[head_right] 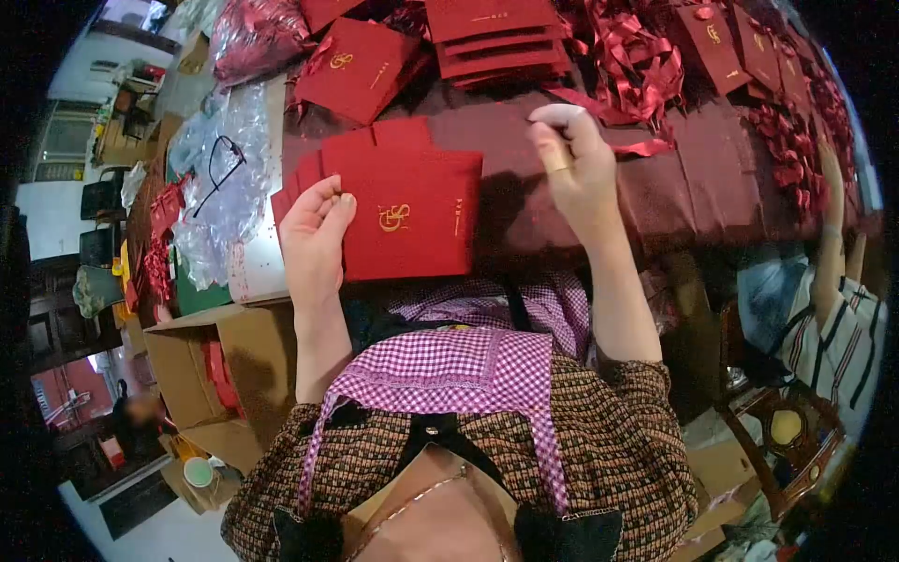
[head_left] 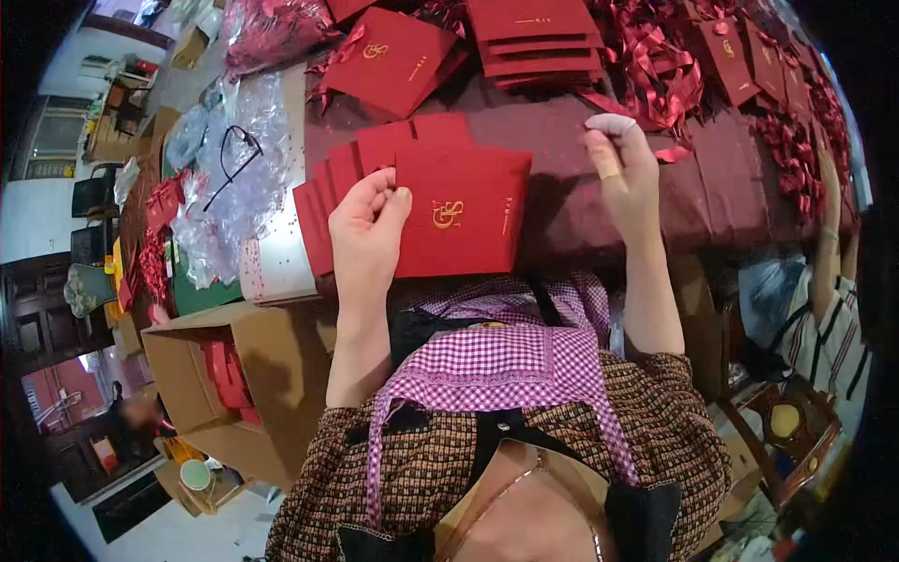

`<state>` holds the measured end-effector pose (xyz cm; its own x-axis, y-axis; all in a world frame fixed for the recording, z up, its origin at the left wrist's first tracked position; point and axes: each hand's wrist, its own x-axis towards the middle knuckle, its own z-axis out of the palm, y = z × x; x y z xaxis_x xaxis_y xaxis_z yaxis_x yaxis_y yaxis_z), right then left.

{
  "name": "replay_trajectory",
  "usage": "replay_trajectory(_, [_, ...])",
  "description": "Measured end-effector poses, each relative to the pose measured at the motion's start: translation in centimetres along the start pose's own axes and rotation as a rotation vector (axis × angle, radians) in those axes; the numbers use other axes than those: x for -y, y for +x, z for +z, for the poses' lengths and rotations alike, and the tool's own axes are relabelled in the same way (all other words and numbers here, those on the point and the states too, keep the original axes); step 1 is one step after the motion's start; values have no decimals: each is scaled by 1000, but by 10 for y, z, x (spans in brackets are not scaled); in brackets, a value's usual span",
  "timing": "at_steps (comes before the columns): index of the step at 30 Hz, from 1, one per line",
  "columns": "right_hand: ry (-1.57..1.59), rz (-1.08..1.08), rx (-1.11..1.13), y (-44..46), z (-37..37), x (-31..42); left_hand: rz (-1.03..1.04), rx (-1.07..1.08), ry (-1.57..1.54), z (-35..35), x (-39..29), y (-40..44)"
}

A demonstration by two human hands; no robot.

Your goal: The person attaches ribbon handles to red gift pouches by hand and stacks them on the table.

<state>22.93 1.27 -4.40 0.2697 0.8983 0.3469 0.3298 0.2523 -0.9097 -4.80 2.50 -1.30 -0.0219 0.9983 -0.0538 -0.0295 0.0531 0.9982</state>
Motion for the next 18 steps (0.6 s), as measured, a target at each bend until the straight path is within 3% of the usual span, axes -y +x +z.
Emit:
replay_trajectory(4, [110,-19,189,-10,33,40,86,7,135,5,3,0])
replay_trajectory(5, [120,-154,192,-12,43,36,83,12,137,8,3,-1])
replay_trajectory(8, [165,-240,195,-15,67,41,117,20,136,17,-4,-4])
replay_trajectory(18, [119,-327,142,-13,84,42,167,29,219,27,-13,-9])
